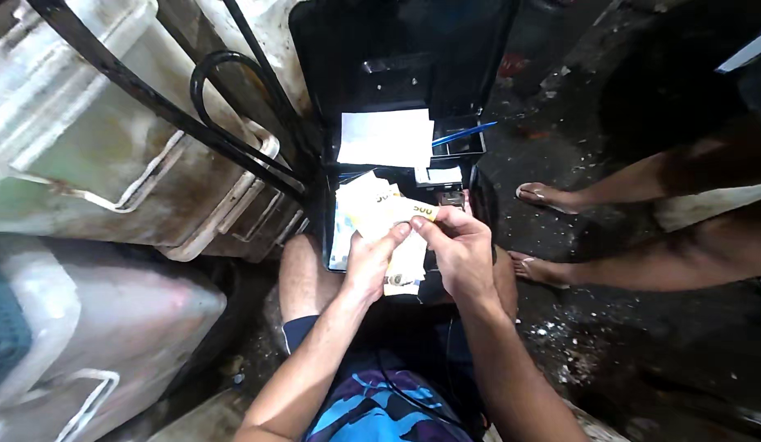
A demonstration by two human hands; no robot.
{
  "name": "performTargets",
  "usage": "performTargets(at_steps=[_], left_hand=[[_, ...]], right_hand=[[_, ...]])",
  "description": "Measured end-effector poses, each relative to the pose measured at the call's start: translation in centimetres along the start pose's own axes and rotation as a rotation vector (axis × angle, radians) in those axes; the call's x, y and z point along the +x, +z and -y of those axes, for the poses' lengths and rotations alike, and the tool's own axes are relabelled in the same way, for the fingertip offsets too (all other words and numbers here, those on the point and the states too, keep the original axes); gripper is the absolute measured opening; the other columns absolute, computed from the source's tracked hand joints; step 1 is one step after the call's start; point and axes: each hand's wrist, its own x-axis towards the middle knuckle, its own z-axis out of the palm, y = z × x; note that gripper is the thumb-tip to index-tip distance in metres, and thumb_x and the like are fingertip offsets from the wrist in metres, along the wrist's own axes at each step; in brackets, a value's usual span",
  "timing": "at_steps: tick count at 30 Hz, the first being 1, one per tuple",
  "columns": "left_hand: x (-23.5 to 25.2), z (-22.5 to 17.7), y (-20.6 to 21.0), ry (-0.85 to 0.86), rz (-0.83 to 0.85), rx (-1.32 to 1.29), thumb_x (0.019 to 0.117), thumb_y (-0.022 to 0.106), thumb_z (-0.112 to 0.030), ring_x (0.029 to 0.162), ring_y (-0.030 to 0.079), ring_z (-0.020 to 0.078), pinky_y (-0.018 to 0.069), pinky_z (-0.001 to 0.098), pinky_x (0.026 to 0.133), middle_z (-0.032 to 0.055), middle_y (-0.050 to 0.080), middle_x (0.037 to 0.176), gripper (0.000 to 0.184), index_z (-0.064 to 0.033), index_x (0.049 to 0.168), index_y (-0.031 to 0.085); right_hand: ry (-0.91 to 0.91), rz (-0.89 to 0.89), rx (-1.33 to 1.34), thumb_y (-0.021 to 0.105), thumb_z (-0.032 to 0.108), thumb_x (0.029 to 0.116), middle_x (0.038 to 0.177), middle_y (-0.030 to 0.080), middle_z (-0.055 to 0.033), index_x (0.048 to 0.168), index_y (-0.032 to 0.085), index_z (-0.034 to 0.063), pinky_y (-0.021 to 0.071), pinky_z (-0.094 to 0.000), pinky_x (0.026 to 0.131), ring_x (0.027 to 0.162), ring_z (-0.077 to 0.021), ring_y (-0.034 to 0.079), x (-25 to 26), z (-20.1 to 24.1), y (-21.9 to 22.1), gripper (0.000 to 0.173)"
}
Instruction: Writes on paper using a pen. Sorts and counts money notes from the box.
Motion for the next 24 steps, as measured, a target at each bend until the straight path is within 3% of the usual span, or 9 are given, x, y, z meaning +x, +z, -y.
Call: performTargets(at_steps=[2, 4, 8, 11, 14, 16, 18, 24], left_hand=[[0.1, -0.2, -0.6, -0.026, 0.029, -0.059, 0.0985, 0.069, -0.022, 0.089, 0.073, 0.0276, 0.0634, 0.0451, 0.080, 0.0191, 0.072, 0.106, 0.035, -0.0046, 0.128, 0.063], [0.3, -0.5, -1.0, -0.016, 0.028, -0.095, 0.1017, 0.061, -0.015, 0.082, 0.074, 0.0291, 0.0643, 0.0452, 0.074, 0.0221, 0.073, 0.099, 0.028, -0.0007, 0.126, 0.059], [0.8, -0.4, -1.2, 0.065, -0.025, 0.049, 0.0893, 0.074, -0.001, 0.086, 0.073, 0.0261, 0.0637, 0.0426, 0.076, 0.0180, 0.073, 0.100, 0.034, 0.0005, 0.121, 0.062], [1.0, 0.0, -0.9, 0.144, -0.061, 0.126, 0.0826, 0.075, 0.004, 0.087, 0.073, 0.0247, 0.0634, 0.0417, 0.077, 0.0162, 0.073, 0.099, 0.036, 0.0011, 0.117, 0.064], [1.0, -0.4, -0.9, 0.175, -0.050, 0.132, 0.0840, 0.076, 0.001, 0.087, 0.072, 0.0241, 0.0631, 0.0412, 0.078, 0.0159, 0.073, 0.099, 0.032, 0.0008, 0.114, 0.066], [0.8, -1.0, -1.3, 0.155, 0.006, 0.036, 0.0914, 0.076, -0.010, 0.090, 0.073, 0.0275, 0.0635, 0.0450, 0.080, 0.0191, 0.072, 0.103, 0.033, 0.0007, 0.121, 0.065], [0.6, -1.5, -1.7, 0.138, -0.003, -0.008, 0.0959, 0.067, -0.014, 0.089, 0.073, 0.0263, 0.0626, 0.0443, 0.080, 0.0181, 0.072, 0.103, 0.029, -0.0012, 0.122, 0.064], [0.6, -2.0, -1.4, 0.205, -0.020, 0.130, 0.0862, 0.076, 0.001, 0.082, 0.073, 0.0226, 0.0637, 0.0391, 0.075, 0.0150, 0.073, 0.094, 0.030, 0.0008, 0.114, 0.065]], right_hand=[[0.032, -0.023, 0.029, 0.075, 0.011, 0.0933, 0.085, 0.072, -0.0064, 0.098, 0.075, 0.0062, 0.0581, -0.0326, 0.060, 0.068, -0.0158, 0.066, 0.7, 0.4, -0.6, 0.007], [0.109, -0.010, 0.081, 0.074, 0.013, 0.0947, 0.082, 0.070, -0.0069, 0.100, 0.072, 0.0062, 0.0574, -0.0314, 0.057, 0.064, -0.0146, 0.064, 1.2, 0.9, -1.4, 0.009], [0.191, 0.142, 0.179, 0.073, 0.004, 0.0921, 0.098, 0.074, -0.0135, 0.114, 0.073, 0.0020, 0.0632, -0.0389, 0.071, 0.080, -0.0214, 0.071, 1.0, 1.5, -1.3, 0.022], [0.196, 0.179, 0.127, 0.074, 0.006, 0.0916, 0.102, 0.075, -0.0141, 0.111, 0.075, 0.0026, 0.0646, -0.0429, 0.075, 0.085, -0.0250, 0.073, 0.8, 1.5, -0.6, 0.020], [0.174, 0.135, 0.091, 0.073, 0.009, 0.0937, 0.098, 0.074, -0.0121, 0.103, 0.076, 0.0037, 0.0632, -0.0414, 0.070, 0.080, -0.0235, 0.072, 1.1, 0.9, -0.6, 0.011], [0.191, 0.085, 0.151, 0.071, 0.009, 0.0955, 0.098, 0.074, -0.0132, 0.107, 0.074, 0.0023, 0.0631, -0.0419, 0.074, 0.082, -0.0225, 0.072, 1.5, 0.7, -1.0, 0.013], [0.214, 0.068, 0.219, 0.071, 0.010, 0.0958, 0.098, 0.074, -0.0141, 0.110, 0.073, 0.0019, 0.0637, -0.0419, 0.075, 0.083, -0.0219, 0.072, 1.8, 0.8, -1.6, 0.016], [0.254, 0.228, 0.236, 0.075, 0.004, 0.0899, 0.098, 0.074, -0.0168, 0.111, 0.073, 0.0000, 0.0637, -0.0423, 0.076, 0.083, -0.0236, 0.072, 1.2, 1.9, -0.4, 0.022]])
